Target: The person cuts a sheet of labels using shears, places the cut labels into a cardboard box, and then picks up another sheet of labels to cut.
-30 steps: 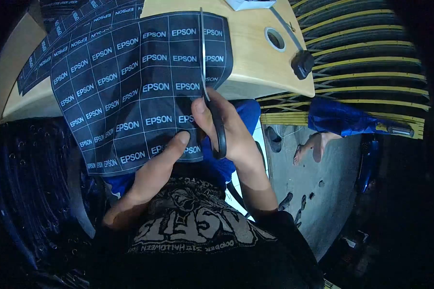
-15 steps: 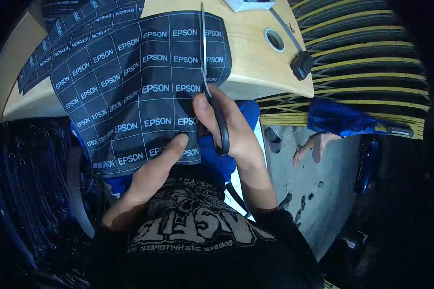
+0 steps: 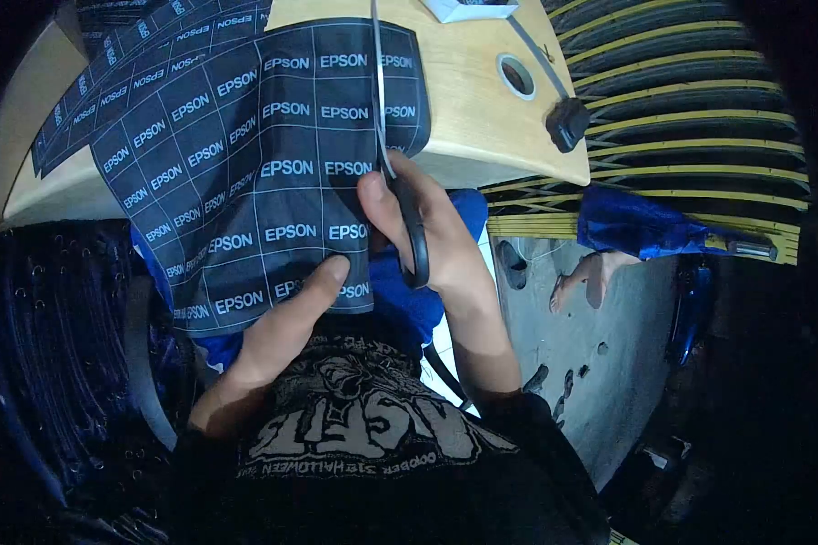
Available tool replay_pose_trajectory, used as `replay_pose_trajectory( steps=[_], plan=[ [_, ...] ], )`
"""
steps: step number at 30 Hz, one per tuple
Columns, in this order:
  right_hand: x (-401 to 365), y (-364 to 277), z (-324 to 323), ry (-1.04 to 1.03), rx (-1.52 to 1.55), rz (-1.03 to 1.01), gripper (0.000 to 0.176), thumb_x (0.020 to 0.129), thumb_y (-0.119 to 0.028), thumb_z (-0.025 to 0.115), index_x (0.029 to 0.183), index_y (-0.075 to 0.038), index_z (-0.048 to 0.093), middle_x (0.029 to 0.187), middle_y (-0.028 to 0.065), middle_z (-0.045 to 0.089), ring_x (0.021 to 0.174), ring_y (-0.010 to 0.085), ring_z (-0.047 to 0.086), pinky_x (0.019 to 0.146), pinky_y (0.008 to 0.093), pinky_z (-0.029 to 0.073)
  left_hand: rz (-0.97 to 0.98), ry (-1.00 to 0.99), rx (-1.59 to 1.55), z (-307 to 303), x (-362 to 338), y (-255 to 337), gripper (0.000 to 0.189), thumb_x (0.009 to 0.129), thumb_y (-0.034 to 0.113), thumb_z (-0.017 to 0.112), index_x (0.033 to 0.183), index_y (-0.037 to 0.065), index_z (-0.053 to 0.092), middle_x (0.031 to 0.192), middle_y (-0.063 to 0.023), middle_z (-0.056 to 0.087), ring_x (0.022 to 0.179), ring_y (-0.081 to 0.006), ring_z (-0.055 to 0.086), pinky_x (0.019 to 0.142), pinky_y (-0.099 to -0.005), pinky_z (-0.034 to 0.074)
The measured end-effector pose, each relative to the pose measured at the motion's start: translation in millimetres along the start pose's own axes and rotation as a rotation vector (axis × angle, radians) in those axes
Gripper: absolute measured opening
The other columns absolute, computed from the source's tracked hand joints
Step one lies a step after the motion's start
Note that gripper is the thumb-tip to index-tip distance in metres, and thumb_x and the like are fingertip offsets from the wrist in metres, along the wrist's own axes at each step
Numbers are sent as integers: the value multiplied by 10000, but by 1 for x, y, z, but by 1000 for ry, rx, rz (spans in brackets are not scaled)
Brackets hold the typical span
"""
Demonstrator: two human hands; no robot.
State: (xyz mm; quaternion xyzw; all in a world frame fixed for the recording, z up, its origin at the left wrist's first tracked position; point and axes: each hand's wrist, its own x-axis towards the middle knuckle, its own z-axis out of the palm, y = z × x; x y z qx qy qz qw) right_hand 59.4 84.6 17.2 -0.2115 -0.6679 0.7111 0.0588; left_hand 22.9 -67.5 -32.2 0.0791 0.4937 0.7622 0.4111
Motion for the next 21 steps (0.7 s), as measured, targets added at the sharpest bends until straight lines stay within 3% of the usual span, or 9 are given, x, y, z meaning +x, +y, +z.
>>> replay_pose_trajectory(
  steps=[4, 6, 9, 10, 12, 14, 21],
  plan=[
    [2, 0, -4, -23, -136, 35, 376, 871, -278, 608, 1044, 49, 540, 828, 57, 592, 758, 83, 535, 669, 215, 440, -40, -14, -72, 1, -1, 3, 337, 890, 153, 547, 1195, 20, 497, 1158, -86, 524, 1044, -159, 510, 915, -295, 412],
    [3, 5, -4, -42, -141, -21, 586, 866, -445, 561, 1175, 48, 495, 790, 28, 563, 666, 78, 494, 581, 194, 379, -71, -20, -91, 1, -1, 3, 347, 890, 158, 547, 1203, 21, 489, 1175, -89, 513, 1055, -164, 503, 921, -299, 406],
    [3, 7, -7, -14, -170, -40, 653, 865, -460, 554, 1227, 73, 450, 887, 59, 576, 772, 100, 520, 678, 209, 409, -15, -36, -83, 1, -3, 1, 363, 889, 184, 554, 1205, 19, 483, 1178, -91, 506, 1065, -171, 494, 931, -304, 398],
    [3, 5, -7, -14, -171, -41, 653, 865, -460, 554, 1227, 73, 450, 887, 59, 576, 772, 100, 520, 678, 209, 409, -24, -35, -91, 1, -3, 1, 367, 889, 191, 556, 1205, 19, 482, 1176, -91, 507, 1066, -171, 493, 936, -306, 394],
    [2, 0, -4, 7, -112, -22, 467, 862, -382, 596, 1048, 44, 540, 812, 48, 579, 729, 87, 515, 657, 208, 422, -32, -34, -99, 0, -4, 2, 372, 889, 198, 558, 1205, 19, 481, 1173, -91, 508, 1067, -171, 492, 940, -308, 390],
    [1, -4, -1, 12, -122, -18, 468, 862, -378, 597, 1059, 42, 535, 828, 52, 581, 746, 88, 514, 672, 209, 422, -118, -5, -31, -2, -5, 5, 384, 887, 194, 561, 1215, 17, 470, 1177, -93, 506, 1074, -170, 489, 945, -303, 387],
    [0, 0, 3, 20, -34, -48, 465, 870, -356, 595, 1107, 35, 514, 886, 56, 583, 797, 90, 514, 715, 218, 427, -32, -16, -38, -5, -4, -1, 426, 876, 214, 582, 1243, 41, 452, 1203, -96, 496, 1089, -189, 487, 949, -314, 389]
  ],
)
